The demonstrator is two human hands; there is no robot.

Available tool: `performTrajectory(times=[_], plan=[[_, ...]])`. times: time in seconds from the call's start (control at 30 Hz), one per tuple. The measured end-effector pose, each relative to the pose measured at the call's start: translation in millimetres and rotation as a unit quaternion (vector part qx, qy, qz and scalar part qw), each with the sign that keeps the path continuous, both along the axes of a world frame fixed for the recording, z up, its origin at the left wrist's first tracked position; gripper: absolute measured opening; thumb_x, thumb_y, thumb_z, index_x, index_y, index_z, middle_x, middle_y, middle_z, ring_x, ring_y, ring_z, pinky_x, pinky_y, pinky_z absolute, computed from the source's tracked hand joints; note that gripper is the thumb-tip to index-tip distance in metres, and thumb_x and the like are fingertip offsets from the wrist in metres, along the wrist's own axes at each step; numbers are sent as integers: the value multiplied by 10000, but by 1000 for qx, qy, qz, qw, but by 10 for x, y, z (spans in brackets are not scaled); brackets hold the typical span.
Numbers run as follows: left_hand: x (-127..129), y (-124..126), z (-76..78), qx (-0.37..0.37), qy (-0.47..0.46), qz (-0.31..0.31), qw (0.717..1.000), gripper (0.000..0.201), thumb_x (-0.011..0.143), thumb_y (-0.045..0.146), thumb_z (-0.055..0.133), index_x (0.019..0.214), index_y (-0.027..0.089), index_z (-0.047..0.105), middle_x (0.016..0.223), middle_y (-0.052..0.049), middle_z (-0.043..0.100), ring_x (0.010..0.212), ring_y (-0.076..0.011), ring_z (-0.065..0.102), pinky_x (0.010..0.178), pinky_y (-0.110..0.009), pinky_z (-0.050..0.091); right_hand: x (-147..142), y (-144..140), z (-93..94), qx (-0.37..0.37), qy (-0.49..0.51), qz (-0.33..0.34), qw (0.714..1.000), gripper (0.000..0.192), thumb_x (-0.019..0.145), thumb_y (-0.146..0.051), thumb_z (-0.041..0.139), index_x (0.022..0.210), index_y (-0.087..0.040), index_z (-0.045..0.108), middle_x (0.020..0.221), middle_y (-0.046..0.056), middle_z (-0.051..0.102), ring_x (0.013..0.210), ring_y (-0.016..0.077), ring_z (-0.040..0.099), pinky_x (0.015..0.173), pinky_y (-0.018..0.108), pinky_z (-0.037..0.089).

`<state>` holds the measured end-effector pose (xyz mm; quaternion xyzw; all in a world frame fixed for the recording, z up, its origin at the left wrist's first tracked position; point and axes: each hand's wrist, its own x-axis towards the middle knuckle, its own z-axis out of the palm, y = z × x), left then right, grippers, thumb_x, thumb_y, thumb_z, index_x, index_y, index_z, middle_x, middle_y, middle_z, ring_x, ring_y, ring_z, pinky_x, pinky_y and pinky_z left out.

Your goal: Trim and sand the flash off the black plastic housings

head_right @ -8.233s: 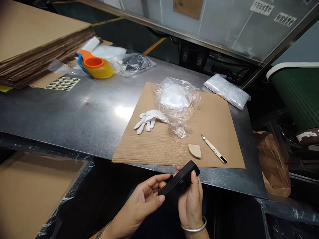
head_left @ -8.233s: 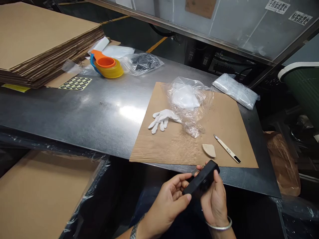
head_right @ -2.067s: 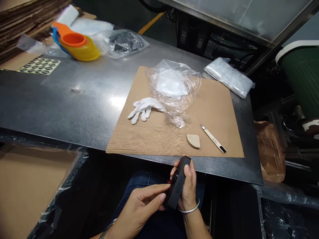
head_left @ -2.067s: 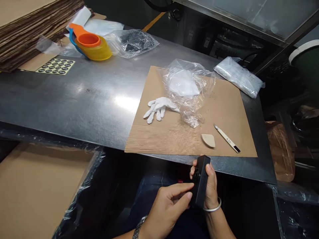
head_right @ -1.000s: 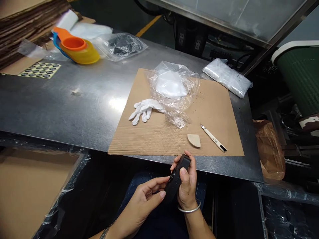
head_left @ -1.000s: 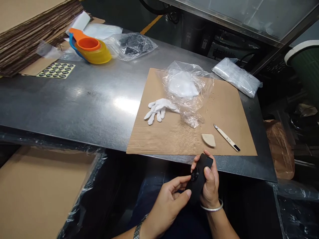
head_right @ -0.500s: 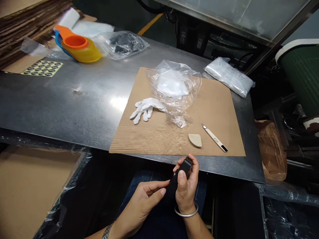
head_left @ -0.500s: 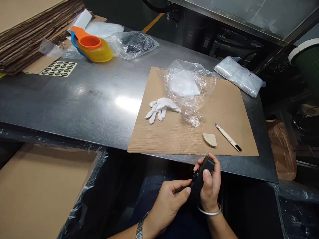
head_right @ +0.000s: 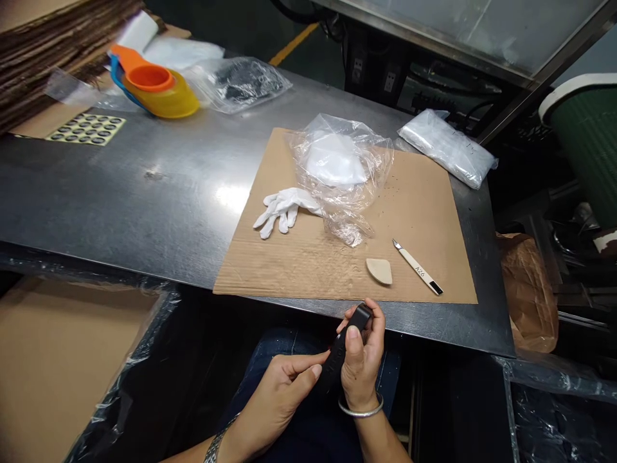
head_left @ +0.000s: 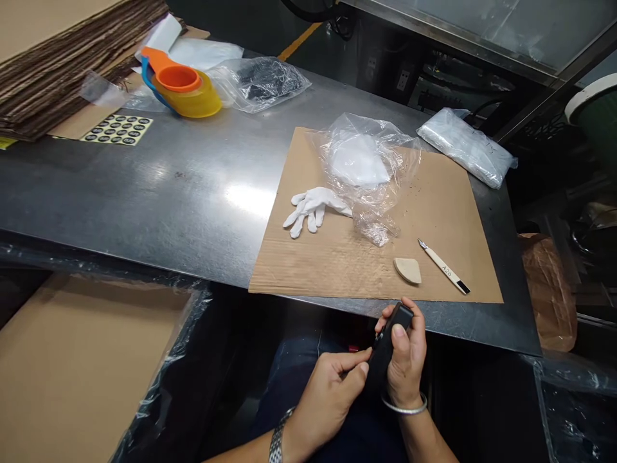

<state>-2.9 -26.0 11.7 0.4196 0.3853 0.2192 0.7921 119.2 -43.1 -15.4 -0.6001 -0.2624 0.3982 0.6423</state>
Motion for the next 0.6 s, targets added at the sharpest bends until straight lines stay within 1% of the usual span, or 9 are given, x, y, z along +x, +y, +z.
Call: performTrajectory(times=[0.17, 0.47, 0.6], plan=[[7, 1, 23, 6, 2, -7, 1000, 310, 852, 335, 499, 1086, 213, 661, 952, -32, 720, 868, -234, 612, 823, -309, 448, -5, -5, -10, -5, 4, 0, 1000, 367, 829, -363, 511, 1166, -261, 407, 913, 11, 527, 676, 116, 520, 589, 268, 453], [-3, 2, 39, 21, 7, -15, 1000, 316, 871, 308, 459, 1107, 218, 648, 978, -34, 712, 880, -227, 608, 830, -308, 443, 14, 11, -20, -15, 24, -5, 1000, 361, 827, -365, 518, 1154, -251, 416, 897, 9, 542, 663, 109, 524, 593, 261, 454], [3, -11, 23, 20, 42, -23, 999, 320, 857, 314, 481, 1113, 209, 642, 900, -27, 723, 790, -204, 613, 749, -291, 466, 27, 23, -1, -23, 54, -8, 998, 352, 822, -381, 521, 1135, -249, 429, 881, 2, 546, 650, 103, 525, 574, 242, 450]])
